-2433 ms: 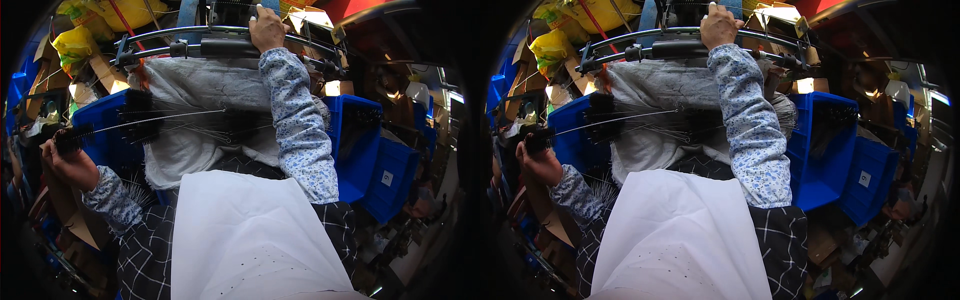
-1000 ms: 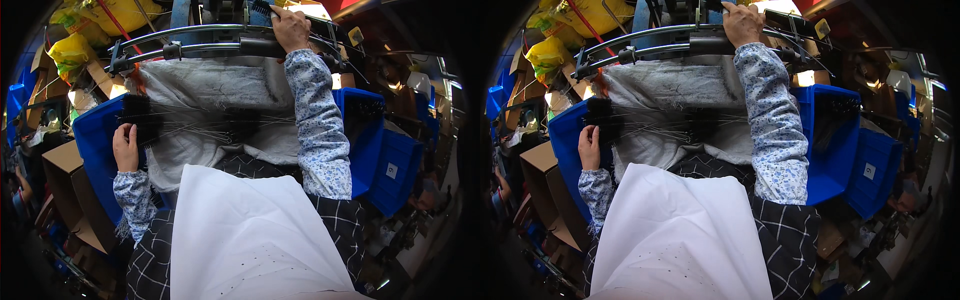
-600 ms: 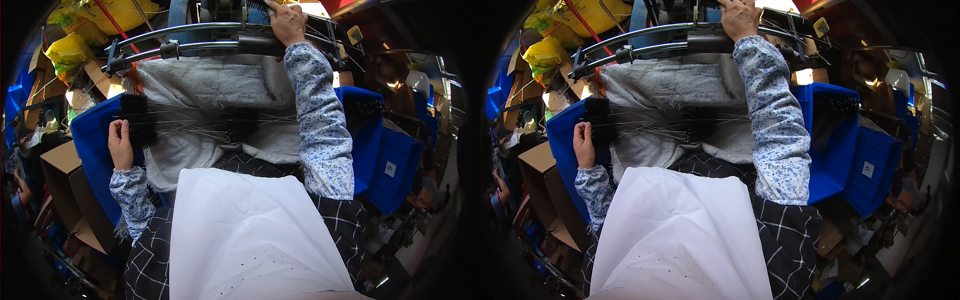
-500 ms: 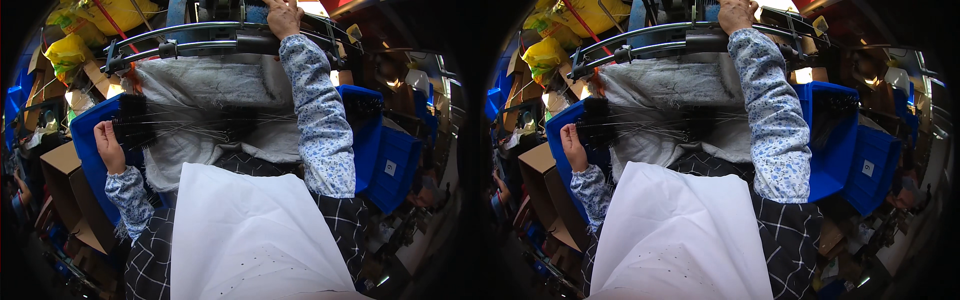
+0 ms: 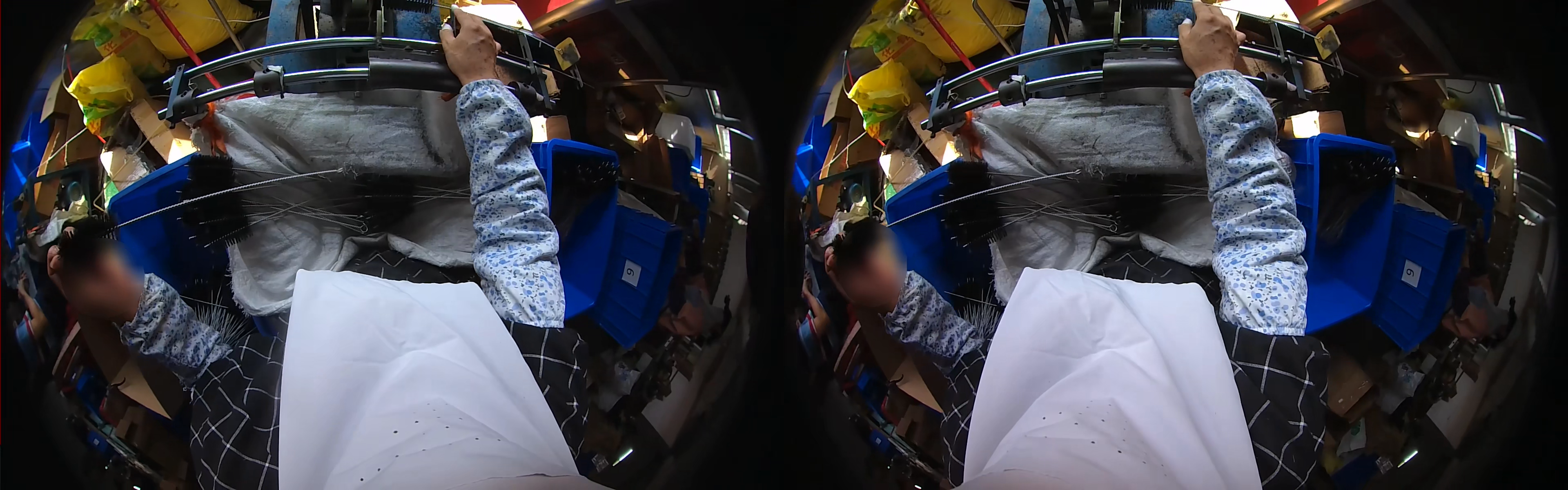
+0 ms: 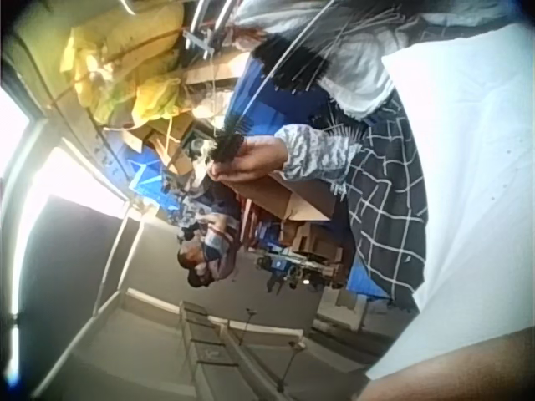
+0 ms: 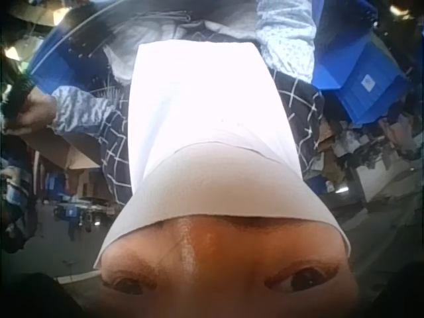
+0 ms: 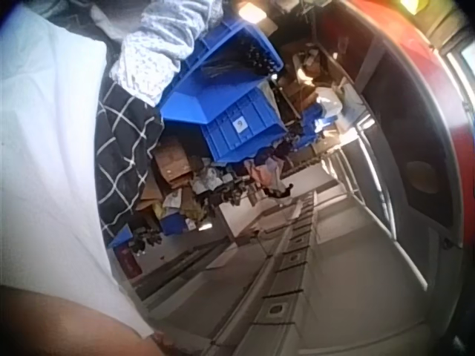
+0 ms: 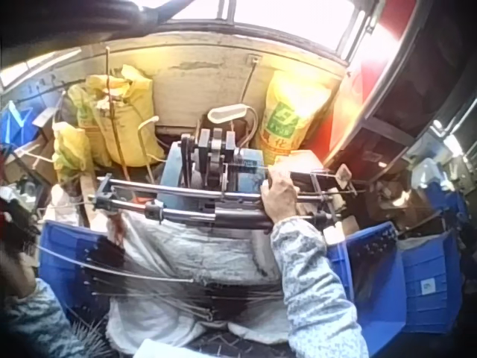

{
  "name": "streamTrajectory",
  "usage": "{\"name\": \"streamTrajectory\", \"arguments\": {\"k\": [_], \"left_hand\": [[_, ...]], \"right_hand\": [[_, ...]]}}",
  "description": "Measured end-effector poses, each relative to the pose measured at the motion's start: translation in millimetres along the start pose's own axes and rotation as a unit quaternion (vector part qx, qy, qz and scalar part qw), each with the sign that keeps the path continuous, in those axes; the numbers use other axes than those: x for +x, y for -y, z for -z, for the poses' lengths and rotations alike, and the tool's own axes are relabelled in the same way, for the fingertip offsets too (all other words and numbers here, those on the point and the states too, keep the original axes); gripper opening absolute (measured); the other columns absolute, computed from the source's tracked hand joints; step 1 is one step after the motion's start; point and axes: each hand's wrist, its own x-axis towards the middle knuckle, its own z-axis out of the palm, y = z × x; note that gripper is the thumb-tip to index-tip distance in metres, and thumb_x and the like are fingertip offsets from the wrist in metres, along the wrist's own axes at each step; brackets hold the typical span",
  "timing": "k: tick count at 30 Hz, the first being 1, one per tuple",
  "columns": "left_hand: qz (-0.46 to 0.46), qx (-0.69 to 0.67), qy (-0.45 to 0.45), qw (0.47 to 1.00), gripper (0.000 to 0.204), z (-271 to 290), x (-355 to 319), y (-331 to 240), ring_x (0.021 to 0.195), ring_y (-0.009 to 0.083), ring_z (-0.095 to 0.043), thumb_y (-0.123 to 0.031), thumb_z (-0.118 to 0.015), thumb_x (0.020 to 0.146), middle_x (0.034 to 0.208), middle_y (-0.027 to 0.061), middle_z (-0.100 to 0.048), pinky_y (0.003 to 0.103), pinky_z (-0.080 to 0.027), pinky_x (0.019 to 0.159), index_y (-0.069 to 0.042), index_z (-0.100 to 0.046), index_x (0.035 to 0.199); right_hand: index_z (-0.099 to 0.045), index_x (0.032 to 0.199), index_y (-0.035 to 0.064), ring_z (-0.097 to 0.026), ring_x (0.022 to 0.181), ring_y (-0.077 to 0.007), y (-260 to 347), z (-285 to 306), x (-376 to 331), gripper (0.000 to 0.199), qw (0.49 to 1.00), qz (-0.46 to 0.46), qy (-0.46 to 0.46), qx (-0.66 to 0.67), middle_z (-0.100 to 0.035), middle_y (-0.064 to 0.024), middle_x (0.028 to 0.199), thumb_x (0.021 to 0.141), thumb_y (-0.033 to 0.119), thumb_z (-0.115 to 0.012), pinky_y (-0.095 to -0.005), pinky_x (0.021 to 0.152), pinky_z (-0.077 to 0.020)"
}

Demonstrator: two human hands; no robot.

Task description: The person uses a hair dryer to blow air onto a bundle of black bristle brushes held in their left hand. They then place the brushes into a machine and repeatedly pull them through a roller mechanism to clean or align the bristles.

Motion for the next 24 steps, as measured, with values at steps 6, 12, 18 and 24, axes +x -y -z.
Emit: {"name": "streamTrajectory", "arguments": {"k": [6,12,18,24], "left_hand": [[0.057,-0.027,0.043,0.997,0.019,4.6,-13.1,-10.0,0.088,0.0187,-0.054,-0.002,-0.049,0.083,0.096,0.0124,-0.052,0.03,-0.048,0.078,0.008,-0.048,0.099],[0.239,-0.33,-0.078,0.91,0.023,5.9,-22.3,13.6,0.089,0.0265,-0.055,0.003,-0.052,0.074,0.094,0.0148,-0.056,0.033,-0.044,0.081,0.002,-0.056,0.097],[0.335,-0.495,-0.052,0.8,0.022,1.1,-17.7,-10.5,0.086,0.0187,-0.054,-0.016,-0.047,0.086,0.094,0.0093,-0.053,0.031,-0.046,0.079,0.003,-0.049,0.098],[0.356,-0.632,-0.023,0.688,0.019,-16.6,-21.1,-30.2,0.084,0.017,-0.055,-0.013,-0.046,0.085,0.094,0.0087,-0.054,0.029,-0.047,0.077,0.001,-0.051,0.097]], "right_hand": [[-0.054,0.107,0.0063,-0.055,0.089,-0.0266,6.2,-26.4,1.5,0.037,0.998,0.061,-0.025,0.01,-0.057,-0.0118,0.102,0.075,0.024,-0.055,-0.0408,0.075,-0.0411],[-0.054,0.102,0.0014,-0.053,0.088,-0.0289,43.5,-15.5,1.5,0.034,1.0,0.004,0.024,-0.002,-0.055,-0.0138,0.096,0.072,0.017,-0.054,-0.0423,0.074,-0.0418],[-0.054,0.101,0.004,-0.055,0.082,-0.0262,77.2,-27.5,0.1,0.03,1.0,-0.001,0.014,-0.012,-0.057,-0.0104,0.089,0.074,0.016,-0.049,-0.0432,0.068,-0.042],[-0.049,0.109,0.0041,-0.052,0.088,-0.0255,89.0,-28.5,0.1,0.035,0.998,0.001,0.051,-0.025,-0.054,-0.0095,0.096,0.075,0.015,-0.046,-0.0457,0.075,-0.038]]}}
